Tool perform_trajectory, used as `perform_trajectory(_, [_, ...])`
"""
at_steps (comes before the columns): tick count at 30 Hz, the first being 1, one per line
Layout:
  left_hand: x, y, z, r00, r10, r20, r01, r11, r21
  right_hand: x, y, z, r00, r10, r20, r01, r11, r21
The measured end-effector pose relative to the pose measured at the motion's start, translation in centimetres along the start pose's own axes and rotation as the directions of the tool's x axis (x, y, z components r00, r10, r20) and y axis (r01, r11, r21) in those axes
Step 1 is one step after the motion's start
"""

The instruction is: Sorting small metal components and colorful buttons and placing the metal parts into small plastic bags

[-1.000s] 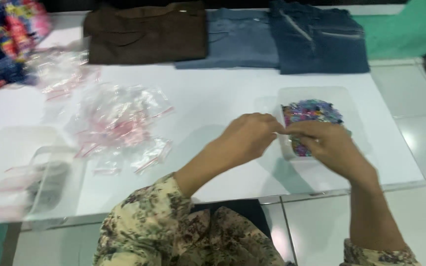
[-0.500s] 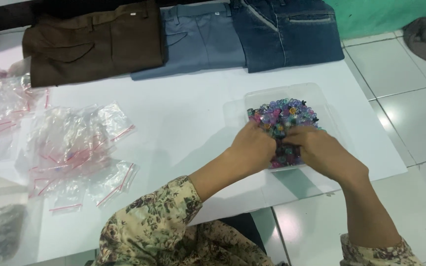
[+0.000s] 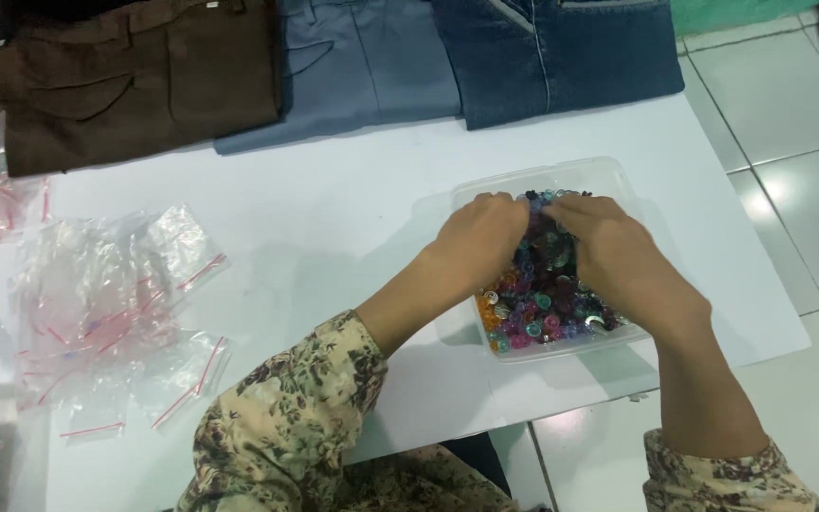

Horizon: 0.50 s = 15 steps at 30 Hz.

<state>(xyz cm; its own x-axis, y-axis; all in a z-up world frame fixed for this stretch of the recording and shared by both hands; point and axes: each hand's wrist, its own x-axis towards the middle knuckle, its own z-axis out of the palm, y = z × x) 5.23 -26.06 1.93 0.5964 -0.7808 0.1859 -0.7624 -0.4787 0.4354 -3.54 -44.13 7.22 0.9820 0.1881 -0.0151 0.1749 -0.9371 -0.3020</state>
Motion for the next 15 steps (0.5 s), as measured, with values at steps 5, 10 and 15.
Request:
perform_trajectory(5, [-0.6, 1.0, -3.2, 0.979, -0.015, 0.204, 0.028, 0.998, -0.058, -0.7, -3.0, -2.4, 0.994, 0.02, 0.107, -0.033, 0.992, 0.121])
perform_trajectory(10, [-1.2, 2.0, -5.1, 0.876, -0.058, 0.479, 0.096, 0.994, -0.054, -2.8, 0.8, -1.3, 0.984, -0.074, 0.162, 0.04, 0.978, 0.206])
perform_trajectory(15, [-1.5, 3.5, -7.2, 0.879, -0.126, 0.46, 0.171, 0.984, -0.058, -5.4, 0.0, -3.5, 0.983, 0.068, 0.168, -0.105, 0.97, 0.221])
